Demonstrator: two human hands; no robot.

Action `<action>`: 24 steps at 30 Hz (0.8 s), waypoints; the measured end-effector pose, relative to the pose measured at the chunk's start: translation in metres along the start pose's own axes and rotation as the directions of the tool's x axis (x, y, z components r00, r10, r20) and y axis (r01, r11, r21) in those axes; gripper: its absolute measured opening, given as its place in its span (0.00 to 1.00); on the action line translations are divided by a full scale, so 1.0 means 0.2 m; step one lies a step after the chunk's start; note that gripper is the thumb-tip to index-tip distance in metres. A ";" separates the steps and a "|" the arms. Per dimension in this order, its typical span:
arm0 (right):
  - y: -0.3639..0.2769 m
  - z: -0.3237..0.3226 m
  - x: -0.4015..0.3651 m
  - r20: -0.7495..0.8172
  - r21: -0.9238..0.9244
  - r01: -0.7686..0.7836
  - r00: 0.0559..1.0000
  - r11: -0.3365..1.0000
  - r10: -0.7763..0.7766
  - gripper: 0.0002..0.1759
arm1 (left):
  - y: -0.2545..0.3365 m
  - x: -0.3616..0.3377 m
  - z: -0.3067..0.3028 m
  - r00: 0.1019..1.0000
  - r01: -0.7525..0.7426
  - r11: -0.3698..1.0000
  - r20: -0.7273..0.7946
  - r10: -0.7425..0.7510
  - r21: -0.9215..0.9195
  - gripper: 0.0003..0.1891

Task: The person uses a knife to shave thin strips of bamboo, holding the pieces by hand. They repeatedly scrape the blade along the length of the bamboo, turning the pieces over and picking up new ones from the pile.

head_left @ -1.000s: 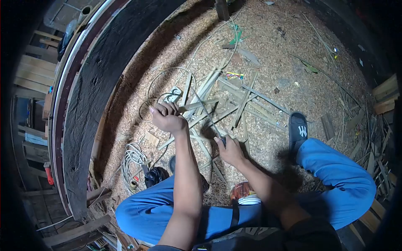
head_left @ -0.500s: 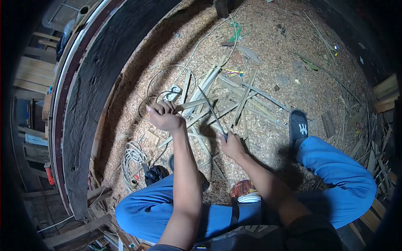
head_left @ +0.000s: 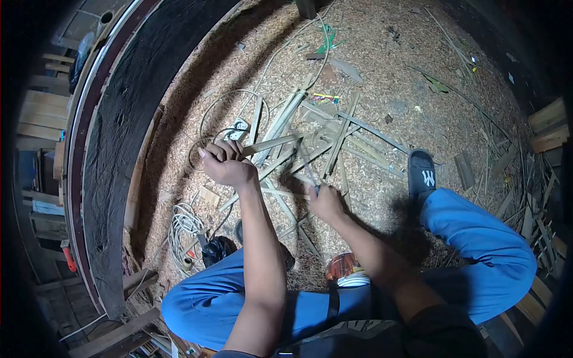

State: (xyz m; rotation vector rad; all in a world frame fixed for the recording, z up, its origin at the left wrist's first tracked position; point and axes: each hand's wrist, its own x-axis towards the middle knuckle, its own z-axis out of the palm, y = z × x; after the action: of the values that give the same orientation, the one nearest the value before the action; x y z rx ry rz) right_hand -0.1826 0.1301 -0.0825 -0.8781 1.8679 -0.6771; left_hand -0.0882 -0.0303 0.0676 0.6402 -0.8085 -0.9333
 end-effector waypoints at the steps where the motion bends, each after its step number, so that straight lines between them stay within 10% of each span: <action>1: 0.01 -0.01 0.01 0.005 -0.001 0.005 1.000 1.000 -0.005 0.29 | 0.01 0.00 -0.01 0.999 0.020 0.999 -0.036 -0.021 -0.028 0.25; 6: 0.06 -0.02 -0.05 -0.127 -0.097 0.158 0.977 0.983 -0.170 0.30 | -0.02 0.01 0.02 1.000 0.016 0.999 0.022 -0.015 -0.031 0.25; 19: -0.02 -0.11 0.00 -0.061 -0.080 -0.114 0.992 0.990 0.109 0.35 | 0.00 0.01 0.07 0.995 -0.015 0.999 -0.098 0.018 0.036 0.24; 24: -0.27 -0.10 -0.15 -0.025 0.127 0.202 0.979 0.971 -0.200 0.24 | 0.07 -0.08 0.10 0.936 0.021 0.990 -0.350 0.030 0.139 0.23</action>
State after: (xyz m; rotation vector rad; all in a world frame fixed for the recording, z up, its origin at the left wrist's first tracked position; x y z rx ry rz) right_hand -0.1759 0.1247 -0.0184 -0.9889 1.7383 -0.9189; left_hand -0.1052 -0.0135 0.0842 0.8999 -0.5567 -0.7321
